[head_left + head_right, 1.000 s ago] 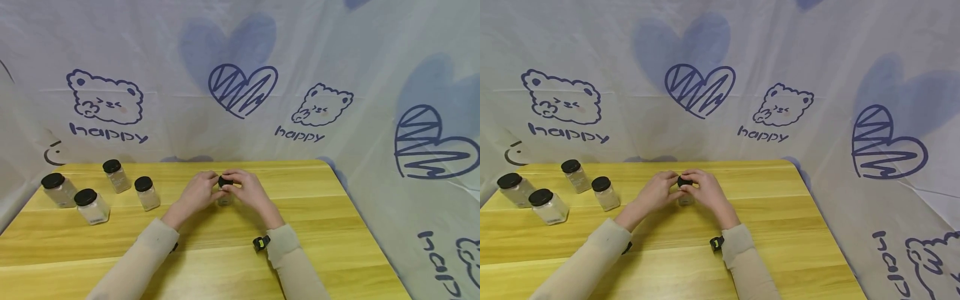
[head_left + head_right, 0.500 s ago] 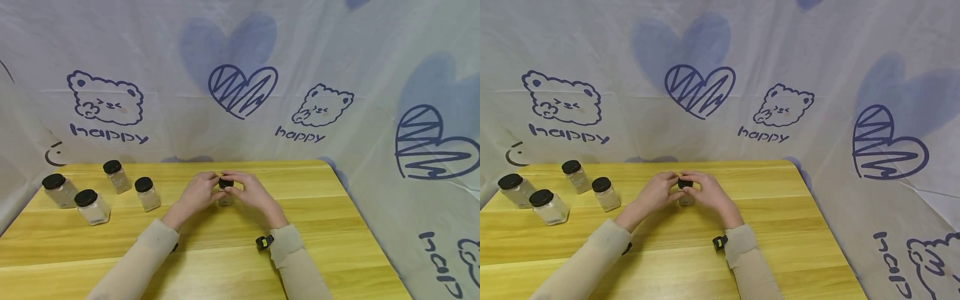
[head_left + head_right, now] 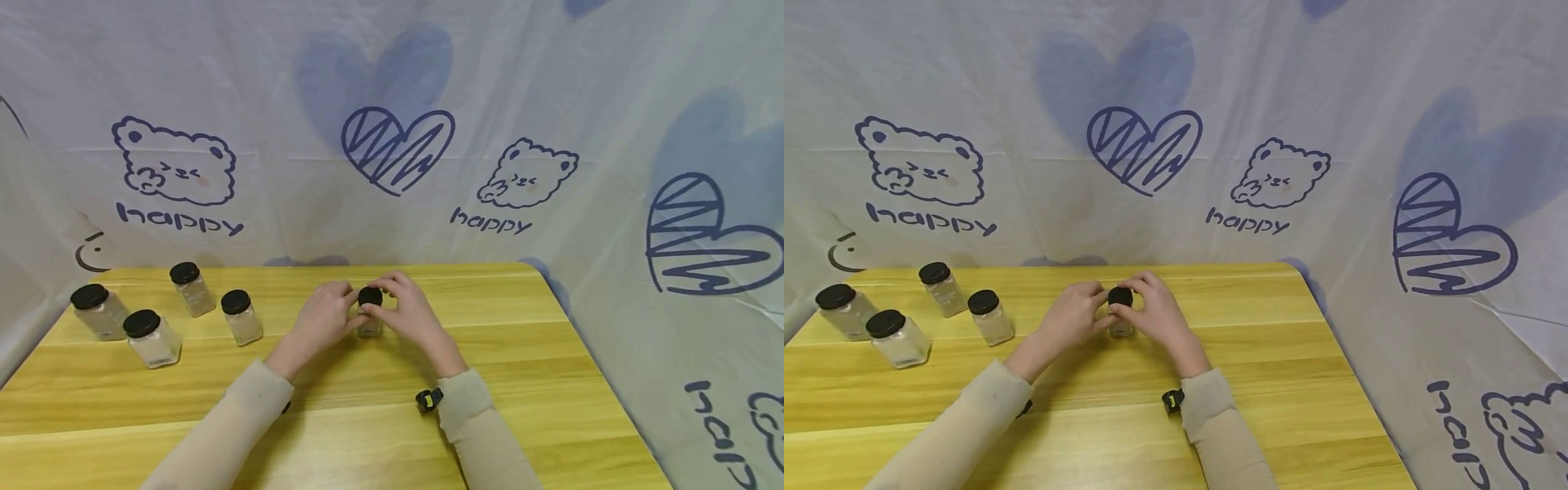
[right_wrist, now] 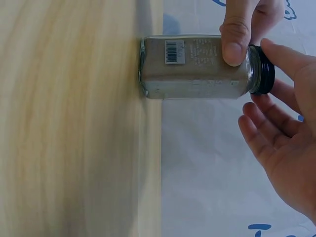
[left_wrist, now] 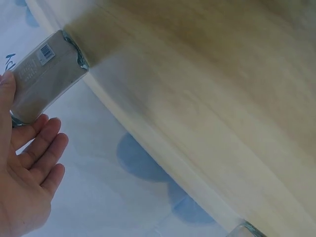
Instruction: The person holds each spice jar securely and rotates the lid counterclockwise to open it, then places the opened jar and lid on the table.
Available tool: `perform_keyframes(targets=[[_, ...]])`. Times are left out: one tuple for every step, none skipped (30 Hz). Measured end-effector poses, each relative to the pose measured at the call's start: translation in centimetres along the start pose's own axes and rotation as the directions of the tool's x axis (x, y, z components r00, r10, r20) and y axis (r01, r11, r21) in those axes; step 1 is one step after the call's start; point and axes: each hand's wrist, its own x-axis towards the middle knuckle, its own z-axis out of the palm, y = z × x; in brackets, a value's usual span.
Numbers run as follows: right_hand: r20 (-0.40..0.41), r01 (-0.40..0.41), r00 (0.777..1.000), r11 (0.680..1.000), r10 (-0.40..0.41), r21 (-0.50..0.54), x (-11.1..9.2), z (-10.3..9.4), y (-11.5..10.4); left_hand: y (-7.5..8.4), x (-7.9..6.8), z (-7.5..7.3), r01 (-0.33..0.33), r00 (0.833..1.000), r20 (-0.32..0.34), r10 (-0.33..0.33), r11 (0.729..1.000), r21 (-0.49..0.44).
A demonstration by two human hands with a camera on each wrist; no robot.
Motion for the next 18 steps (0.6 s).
perform_keyframes(targets=[[-0.003,0.001,1.000,1.000,-0.002,-0.006,-0.02,0.03,-0.01,0.02,-0.05,-0.01,-0.003,1.000,-0.004,0.003,1.000,0.009],[-0.005,0.003,1.000,1.000,-0.003,-0.011,-0.03,0.05,-0.04,0.05,-0.09,-0.02,-0.007,1.000,-0.008,0.007,1.000,0.017],[-0.006,0.004,1.000,1.000,-0.004,-0.016,-0.04,0.06,-0.07,0.06,-0.12,-0.02,-0.011,1.000,-0.013,0.011,1.000,0.024],[-0.005,0.004,1.000,1.000,-0.005,-0.020,-0.06,0.07,-0.09,0.08,-0.14,-0.01,-0.012,1.000,-0.017,0.013,1.000,0.027],[-0.004,0.005,1.000,1.000,-0.005,-0.025,-0.08,0.08,-0.09,0.09,-0.15,0.01,-0.014,1.000,-0.021,0.014,0.999,0.030],[0.000,0.002,1.000,1.000,-0.002,-0.025,-0.08,0.07,-0.10,0.09,-0.16,0.04,-0.014,1.000,-0.022,0.015,0.999,0.033],[0.003,0.002,1.000,1.000,-0.002,-0.027,-0.10,0.08,-0.08,0.10,-0.17,0.07,-0.013,1.000,-0.021,0.014,0.999,0.034],[0.008,0.001,1.000,1.000,-0.001,-0.025,-0.10,0.07,-0.06,0.11,-0.19,0.09,-0.012,1.000,-0.020,0.013,0.999,0.034],[0.013,0.001,1.000,1.000,0.000,-0.025,-0.11,0.06,-0.04,0.12,-0.20,0.12,-0.011,1.000,-0.019,0.011,0.999,0.033],[0.018,0.000,1.000,1.000,0.000,-0.028,-0.11,0.06,0.00,0.13,-0.20,0.15,-0.009,1.000,-0.018,0.010,0.999,0.033],[0.024,0.002,1.000,1.000,-0.001,-0.028,-0.10,0.07,0.07,0.14,-0.22,0.19,-0.008,1.000,-0.017,0.008,0.999,0.033],[0.030,0.004,1.000,1.000,-0.003,-0.025,-0.07,0.06,0.12,0.15,-0.22,0.22,-0.007,1.000,-0.017,0.007,0.999,0.033],[0.035,0.012,0.999,1.000,-0.011,-0.024,-0.05,0.07,0.20,0.16,-0.22,0.23,-0.006,1.000,-0.019,0.006,0.999,0.033],[0.042,0.018,0.999,1.000,-0.017,-0.023,-0.04,0.06,0.26,0.16,-0.21,0.26,-0.005,1.000,-0.022,0.006,0.999,0.034],[0.050,0.028,0.998,0.999,-0.027,-0.023,-0.05,0.02,0.30,0.16,-0.21,0.27,-0.005,1.000,-0.024,0.006,0.999,0.036],[0.058,0.041,0.998,0.999,-0.040,-0.017,-0.05,-0.05,0.32,0.16,-0.21,0.28,-0.007,1.000,-0.028,0.008,0.999,0.038],[0.069,0.052,0.996,0.999,-0.052,-0.008,-0.08,-0.19,0.29,0.15,-0.20,0.30,-0.009,0.999,-0.030,0.011,0.999,0.041],[0.080,0.063,0.995,0.998,-0.063,0.001,-0.12,-0.31,0.26,0.13,-0.18,0.31,-0.012,0.999,-0.033,0.013,0.999,0.044]])
